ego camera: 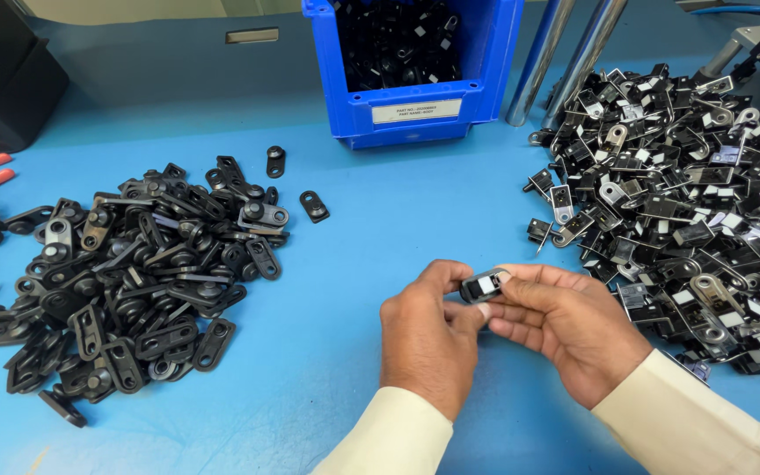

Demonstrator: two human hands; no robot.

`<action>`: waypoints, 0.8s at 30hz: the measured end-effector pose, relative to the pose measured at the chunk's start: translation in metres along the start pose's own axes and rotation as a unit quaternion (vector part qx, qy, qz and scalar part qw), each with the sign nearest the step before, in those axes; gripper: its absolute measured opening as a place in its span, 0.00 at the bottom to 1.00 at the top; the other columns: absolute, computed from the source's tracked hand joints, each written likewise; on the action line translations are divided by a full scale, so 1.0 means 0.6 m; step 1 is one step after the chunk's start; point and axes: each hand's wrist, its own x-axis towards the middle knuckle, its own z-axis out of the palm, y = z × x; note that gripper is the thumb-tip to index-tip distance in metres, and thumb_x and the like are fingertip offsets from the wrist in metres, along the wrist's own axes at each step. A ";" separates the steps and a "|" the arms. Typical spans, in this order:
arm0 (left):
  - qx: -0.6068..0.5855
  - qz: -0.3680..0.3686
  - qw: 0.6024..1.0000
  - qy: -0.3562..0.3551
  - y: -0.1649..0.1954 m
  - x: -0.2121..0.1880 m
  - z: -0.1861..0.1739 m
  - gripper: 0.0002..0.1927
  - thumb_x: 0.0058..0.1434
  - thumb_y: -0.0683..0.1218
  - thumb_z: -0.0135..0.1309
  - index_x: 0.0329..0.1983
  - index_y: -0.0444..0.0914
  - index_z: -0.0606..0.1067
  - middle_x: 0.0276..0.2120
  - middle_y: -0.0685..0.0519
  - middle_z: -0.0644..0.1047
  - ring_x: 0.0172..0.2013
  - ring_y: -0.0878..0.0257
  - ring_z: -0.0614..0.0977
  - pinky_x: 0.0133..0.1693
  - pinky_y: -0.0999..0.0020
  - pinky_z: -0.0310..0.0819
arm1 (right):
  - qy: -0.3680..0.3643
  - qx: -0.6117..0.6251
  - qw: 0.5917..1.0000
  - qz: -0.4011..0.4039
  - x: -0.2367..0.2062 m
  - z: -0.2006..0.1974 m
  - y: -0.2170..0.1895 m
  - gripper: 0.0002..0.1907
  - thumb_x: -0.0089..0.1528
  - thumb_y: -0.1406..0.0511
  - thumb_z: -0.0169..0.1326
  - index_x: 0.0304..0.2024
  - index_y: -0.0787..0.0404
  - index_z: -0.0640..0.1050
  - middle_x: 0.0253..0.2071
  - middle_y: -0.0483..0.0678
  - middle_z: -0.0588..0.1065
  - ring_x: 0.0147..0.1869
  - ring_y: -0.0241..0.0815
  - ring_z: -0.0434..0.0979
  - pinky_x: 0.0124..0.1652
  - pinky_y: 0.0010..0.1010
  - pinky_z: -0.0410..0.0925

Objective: The person picks black plastic hinge brackets and small metal components from piles on a blue workbench, presses each metal piece into a bracket by hand, and places the assembled parts into a pile and a blue bin, repeating the assembly cycle.

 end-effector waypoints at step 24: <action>0.305 0.063 0.940 0.137 -0.041 0.167 -0.174 0.15 0.60 0.47 0.61 0.50 0.42 0.80 0.42 0.46 0.82 0.42 0.49 0.84 0.45 0.56 0.78 | 0.083 -0.538 0.746 -0.384 0.065 -0.022 -0.171 0.12 0.61 0.66 0.59 0.47 0.56 0.84 0.50 0.46 0.83 0.48 0.44 0.81 0.45 0.39 0.77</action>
